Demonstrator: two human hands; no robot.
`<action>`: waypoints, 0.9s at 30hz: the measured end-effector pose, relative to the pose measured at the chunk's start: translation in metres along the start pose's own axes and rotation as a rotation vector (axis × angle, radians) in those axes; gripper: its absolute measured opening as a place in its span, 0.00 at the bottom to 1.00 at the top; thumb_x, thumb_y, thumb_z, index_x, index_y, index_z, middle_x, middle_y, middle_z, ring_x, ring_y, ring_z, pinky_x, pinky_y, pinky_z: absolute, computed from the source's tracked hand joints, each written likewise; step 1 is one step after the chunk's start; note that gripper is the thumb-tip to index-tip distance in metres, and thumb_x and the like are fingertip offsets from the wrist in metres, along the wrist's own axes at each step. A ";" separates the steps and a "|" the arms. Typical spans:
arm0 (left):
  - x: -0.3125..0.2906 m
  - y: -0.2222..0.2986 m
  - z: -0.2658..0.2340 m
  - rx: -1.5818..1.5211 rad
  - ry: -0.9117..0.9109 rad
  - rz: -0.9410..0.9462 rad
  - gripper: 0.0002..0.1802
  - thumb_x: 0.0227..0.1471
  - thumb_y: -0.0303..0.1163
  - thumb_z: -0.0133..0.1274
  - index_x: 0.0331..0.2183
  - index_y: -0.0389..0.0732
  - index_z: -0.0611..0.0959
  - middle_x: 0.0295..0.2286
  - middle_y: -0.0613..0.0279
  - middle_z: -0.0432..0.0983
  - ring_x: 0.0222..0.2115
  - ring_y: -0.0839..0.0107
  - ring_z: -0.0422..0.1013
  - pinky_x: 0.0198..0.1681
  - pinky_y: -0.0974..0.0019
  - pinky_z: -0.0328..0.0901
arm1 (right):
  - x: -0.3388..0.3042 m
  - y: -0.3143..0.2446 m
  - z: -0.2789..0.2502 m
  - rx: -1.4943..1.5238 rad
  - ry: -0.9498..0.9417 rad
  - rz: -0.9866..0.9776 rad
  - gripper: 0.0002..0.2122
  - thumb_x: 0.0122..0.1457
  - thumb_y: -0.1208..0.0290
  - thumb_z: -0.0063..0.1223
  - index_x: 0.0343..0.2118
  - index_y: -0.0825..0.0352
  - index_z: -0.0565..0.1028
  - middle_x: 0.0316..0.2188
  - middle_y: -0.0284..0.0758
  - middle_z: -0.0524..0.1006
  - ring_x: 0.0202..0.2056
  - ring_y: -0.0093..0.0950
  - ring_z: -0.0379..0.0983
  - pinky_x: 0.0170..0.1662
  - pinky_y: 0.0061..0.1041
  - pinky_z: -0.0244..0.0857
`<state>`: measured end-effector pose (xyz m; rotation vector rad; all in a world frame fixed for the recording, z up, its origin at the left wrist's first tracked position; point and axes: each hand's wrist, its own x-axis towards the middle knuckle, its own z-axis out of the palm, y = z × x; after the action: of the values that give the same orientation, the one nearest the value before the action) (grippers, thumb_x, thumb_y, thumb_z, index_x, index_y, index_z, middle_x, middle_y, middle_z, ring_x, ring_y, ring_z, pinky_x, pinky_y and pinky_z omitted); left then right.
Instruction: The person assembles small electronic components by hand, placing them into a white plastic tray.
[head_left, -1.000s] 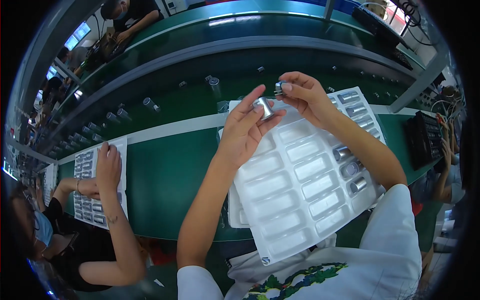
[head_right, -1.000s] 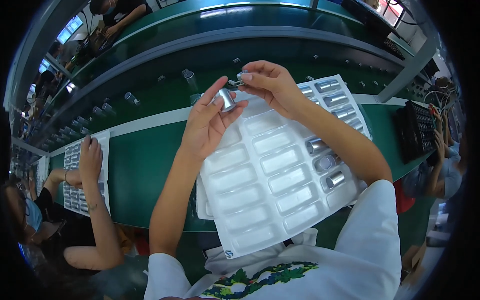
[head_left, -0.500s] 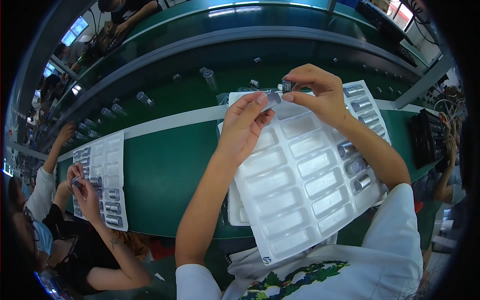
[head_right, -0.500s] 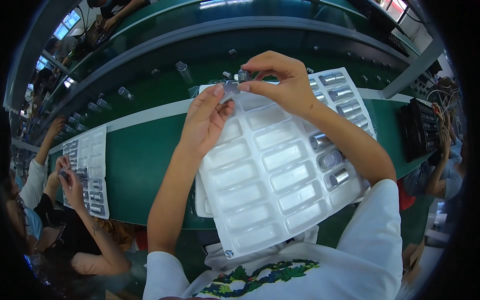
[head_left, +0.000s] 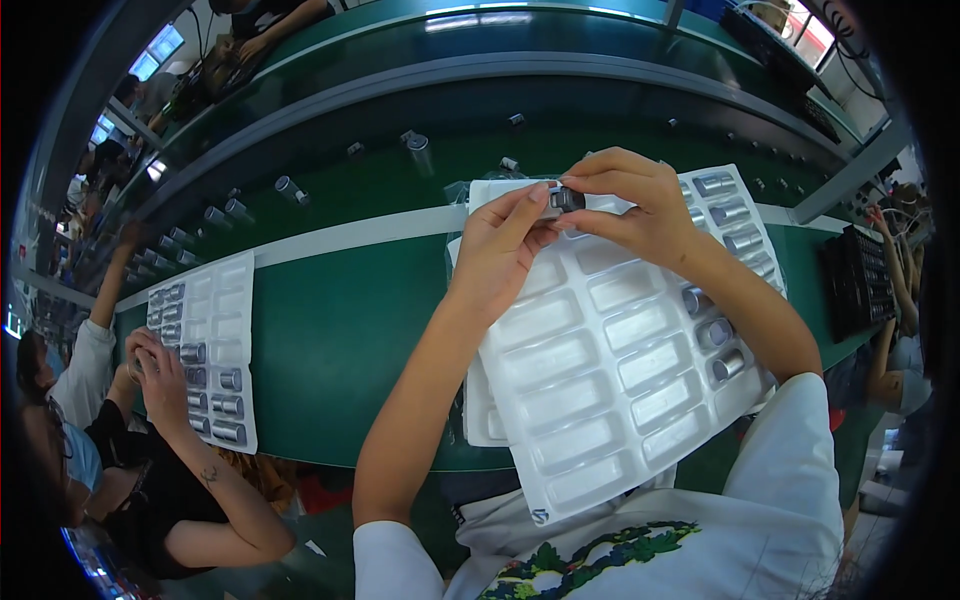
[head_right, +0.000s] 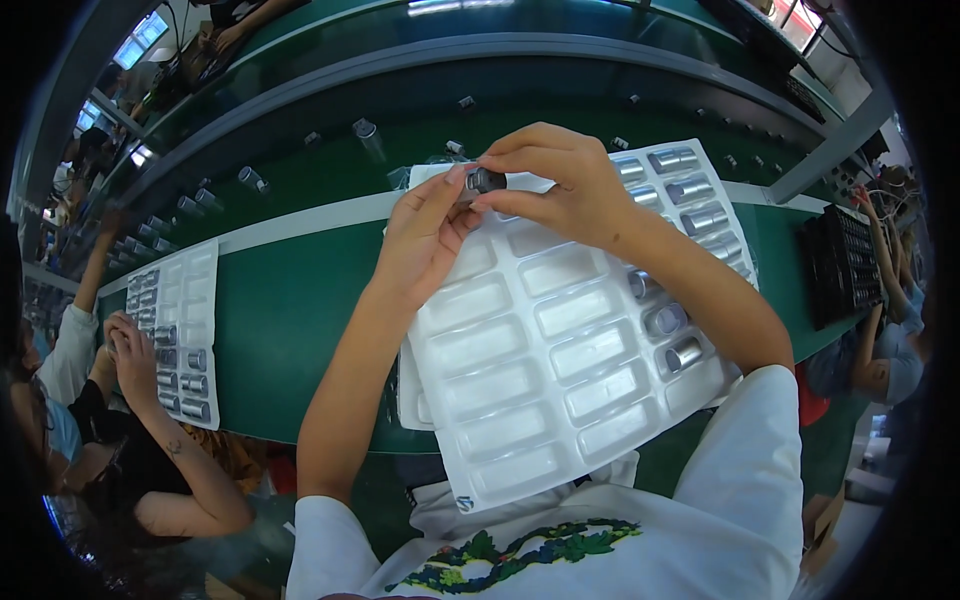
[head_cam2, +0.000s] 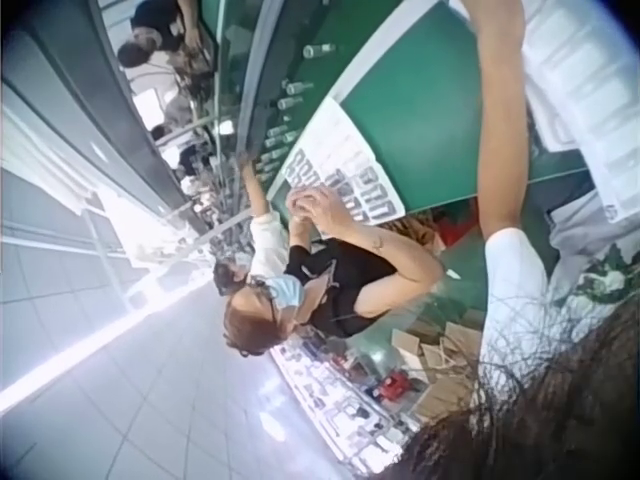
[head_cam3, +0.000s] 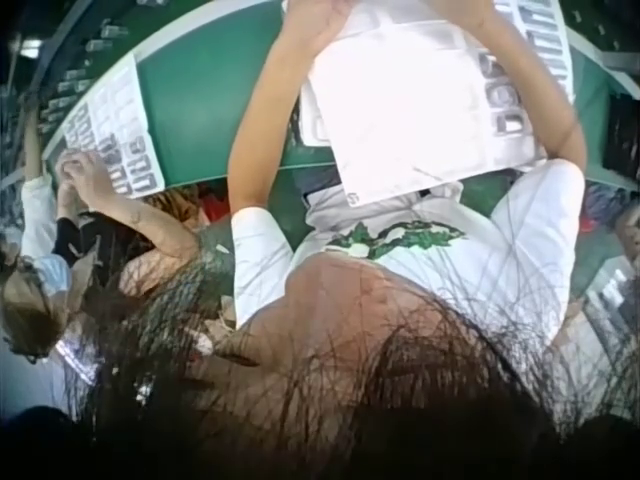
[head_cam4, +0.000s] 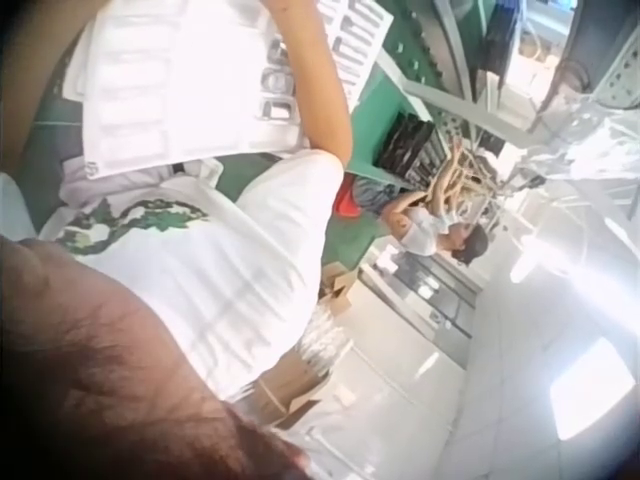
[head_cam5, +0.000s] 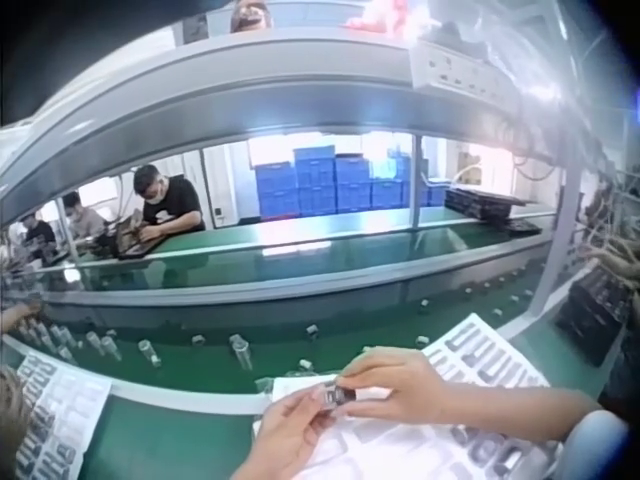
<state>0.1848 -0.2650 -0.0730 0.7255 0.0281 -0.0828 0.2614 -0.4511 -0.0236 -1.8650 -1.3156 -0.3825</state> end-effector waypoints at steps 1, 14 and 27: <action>0.000 0.000 0.003 0.049 -0.007 -0.006 0.14 0.57 0.33 0.59 0.43 0.35 0.82 0.34 0.60 0.79 0.33 0.74 0.73 0.40 0.71 0.70 | 0.000 0.001 0.000 -0.060 0.009 -0.053 0.15 0.43 0.74 0.72 0.35 0.67 0.81 0.35 0.38 0.80 0.34 0.32 0.78 0.36 0.23 0.71; -0.003 -0.008 0.006 0.604 0.002 0.036 0.12 0.57 0.32 0.57 0.39 0.32 0.83 0.32 0.59 0.80 0.35 0.73 0.76 0.44 0.72 0.71 | 0.003 -0.022 0.005 -0.229 -0.203 -0.065 0.16 0.41 0.72 0.73 0.34 0.66 0.78 0.35 0.38 0.79 0.34 0.32 0.76 0.36 0.23 0.71; -0.004 0.000 0.025 0.379 0.190 0.016 0.39 0.59 0.47 0.55 0.59 0.33 0.58 0.38 0.46 0.77 0.32 0.65 0.78 0.37 0.66 0.74 | 0.066 0.039 0.035 0.467 -0.058 1.082 0.12 0.56 0.67 0.62 0.39 0.69 0.80 0.36 0.42 0.80 0.36 0.30 0.77 0.42 0.21 0.72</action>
<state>0.1811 -0.2808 -0.0541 1.1103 0.1925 -0.0022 0.3169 -0.3870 -0.0207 -1.8725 -0.2368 0.5044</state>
